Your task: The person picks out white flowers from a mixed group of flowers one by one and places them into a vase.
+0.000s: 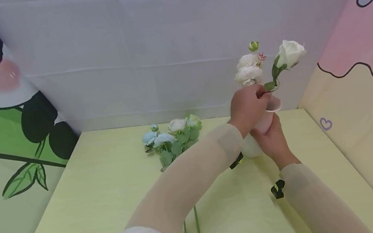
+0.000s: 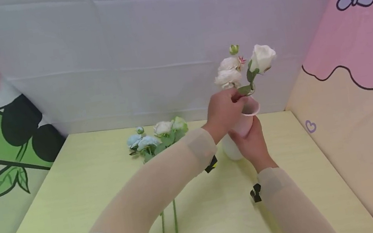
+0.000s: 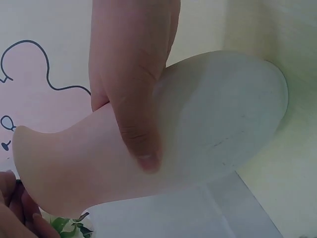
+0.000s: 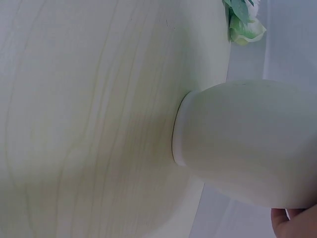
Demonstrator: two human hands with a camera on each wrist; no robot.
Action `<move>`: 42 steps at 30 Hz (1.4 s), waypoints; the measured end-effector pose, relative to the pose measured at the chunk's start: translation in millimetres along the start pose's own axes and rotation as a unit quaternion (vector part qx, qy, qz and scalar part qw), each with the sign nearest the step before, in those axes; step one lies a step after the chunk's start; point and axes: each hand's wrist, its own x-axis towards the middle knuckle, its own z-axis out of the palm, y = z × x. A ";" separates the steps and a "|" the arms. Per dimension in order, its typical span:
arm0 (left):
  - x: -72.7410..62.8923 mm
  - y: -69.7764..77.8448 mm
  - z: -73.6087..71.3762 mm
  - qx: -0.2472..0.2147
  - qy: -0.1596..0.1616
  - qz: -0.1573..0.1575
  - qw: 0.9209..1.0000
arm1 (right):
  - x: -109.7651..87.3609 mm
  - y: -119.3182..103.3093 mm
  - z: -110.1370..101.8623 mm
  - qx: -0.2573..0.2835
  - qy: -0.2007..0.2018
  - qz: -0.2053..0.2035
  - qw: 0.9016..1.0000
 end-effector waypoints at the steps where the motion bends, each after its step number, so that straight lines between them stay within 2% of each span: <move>1: -0.7 -0.7 0.5 0.004 -0.001 -0.007 1.000 | -0.1 -0.3 0.3 -0.002 -0.002 0.003 1.000; 5: -1.8 -3.1 3.8 0.010 0.002 -0.032 0.999 | -1.1 -2.2 1.8 0.003 -0.009 0.013 1.000; 9: -2.0 -4.0 8.0 0.026 0.008 -0.043 0.999 | -3.8 -5.9 2.9 0.006 -0.007 0.011 1.000; 13: -2.0 -5.2 10.7 0.045 0.017 -0.027 0.998 | -8.2 -19.0 0.8 0.011 -0.003 -0.007 1.000; 17: -1.9 -9.1 9.3 0.046 0.030 -0.008 0.998 | -6.9 -21.2 0.1 0.012 0.007 -0.029 0.999; 23: -3.9 -17.5 0.7 0.003 0.033 -0.023 0.999 | -0.3 -3.2 4.1 0.002 0.023 -0.028 0.999; 27: -5.5 -21.4 -9.0 -0.012 0.029 -0.032 0.999 | -0.4 2.2 5.5 -0.007 0.033 -0.007 0.999; 32: -6.0 -21.6 -27.5 -0.009 0.028 -0.022 0.999 | -1.7 1.8 5.6 -0.014 0.033 0.013 0.999; 35: -3.9 -20.5 -41.3 0.002 0.032 0.004 0.999 | -1.4 0.4 4.8 -0.016 0.039 0.012 0.999; 38: -1.7 -20.5 -57.2 0.022 0.046 0.049 0.997 | -0.7 -0.1 4.2 -0.016 0.043 0.009 0.999; 42: -2.5 -22.4 -80.9 0.058 0.090 0.130 0.986 | 0.1 -0.6 4.0 -0.014 0.042 0.004 0.999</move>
